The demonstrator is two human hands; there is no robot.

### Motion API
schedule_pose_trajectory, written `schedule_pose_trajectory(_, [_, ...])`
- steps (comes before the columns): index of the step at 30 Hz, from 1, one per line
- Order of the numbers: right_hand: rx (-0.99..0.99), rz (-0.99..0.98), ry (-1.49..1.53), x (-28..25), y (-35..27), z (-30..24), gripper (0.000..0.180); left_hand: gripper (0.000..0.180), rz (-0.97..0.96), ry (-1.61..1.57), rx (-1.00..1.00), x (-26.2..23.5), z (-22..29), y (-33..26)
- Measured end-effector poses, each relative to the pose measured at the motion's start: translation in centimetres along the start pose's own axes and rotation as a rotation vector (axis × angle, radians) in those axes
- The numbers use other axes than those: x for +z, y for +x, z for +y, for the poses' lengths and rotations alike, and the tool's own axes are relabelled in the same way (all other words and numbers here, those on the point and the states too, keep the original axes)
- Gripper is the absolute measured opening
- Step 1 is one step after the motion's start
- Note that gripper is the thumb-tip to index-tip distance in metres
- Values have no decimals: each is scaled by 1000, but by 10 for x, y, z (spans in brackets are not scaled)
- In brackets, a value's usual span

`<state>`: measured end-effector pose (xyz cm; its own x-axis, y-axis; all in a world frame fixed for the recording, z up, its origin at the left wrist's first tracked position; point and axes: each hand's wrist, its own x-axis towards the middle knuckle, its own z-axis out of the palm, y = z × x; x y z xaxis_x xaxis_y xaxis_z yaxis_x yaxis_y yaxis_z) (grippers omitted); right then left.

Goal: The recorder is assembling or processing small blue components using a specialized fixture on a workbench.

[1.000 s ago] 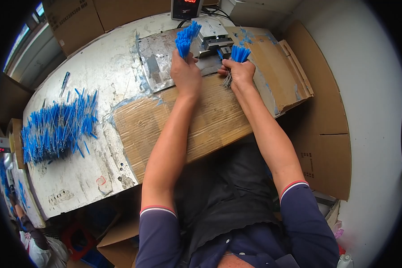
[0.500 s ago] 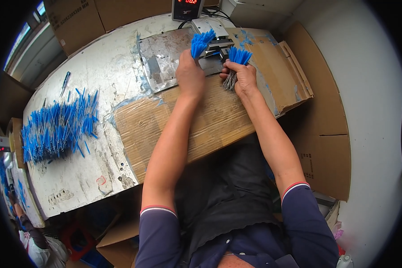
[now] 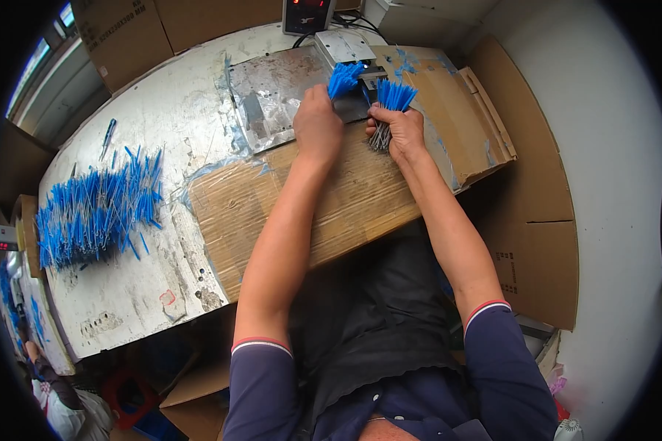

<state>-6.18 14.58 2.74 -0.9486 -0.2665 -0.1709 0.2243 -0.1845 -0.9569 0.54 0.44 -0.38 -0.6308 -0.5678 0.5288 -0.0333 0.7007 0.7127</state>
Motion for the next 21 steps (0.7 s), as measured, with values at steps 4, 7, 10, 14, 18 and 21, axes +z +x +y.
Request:
schedule_pose_trajectory(4, [14, 42, 8, 5, 3, 1, 10, 20, 0, 113, 84, 1, -1, 0])
schedule_pose_trajectory(7, [-54, 107, -38, 12, 6, 1, 11, 16, -4, 164, 52, 1, 1, 0])
schedule_pose_trajectory(10, [-53, 140, -48, 19, 9, 3, 11, 14, 47, 143, -25, -1, 3, 1])
schedule_pose_trajectory(14, [-61, 156, -84, 25, 13, 4, 12, 14, 133, 120, -98, -1, -2, 4])
schedule_pose_trajectory(18, [-73, 170, -73, 25, 15, 5, 12, 14, 171, 30, -122, -1, -4, 5])
schedule_pose_trajectory(21, [-61, 168, -65, 25, 13, 4, 12, 15, 194, 24, -118, -2, -5, 5])
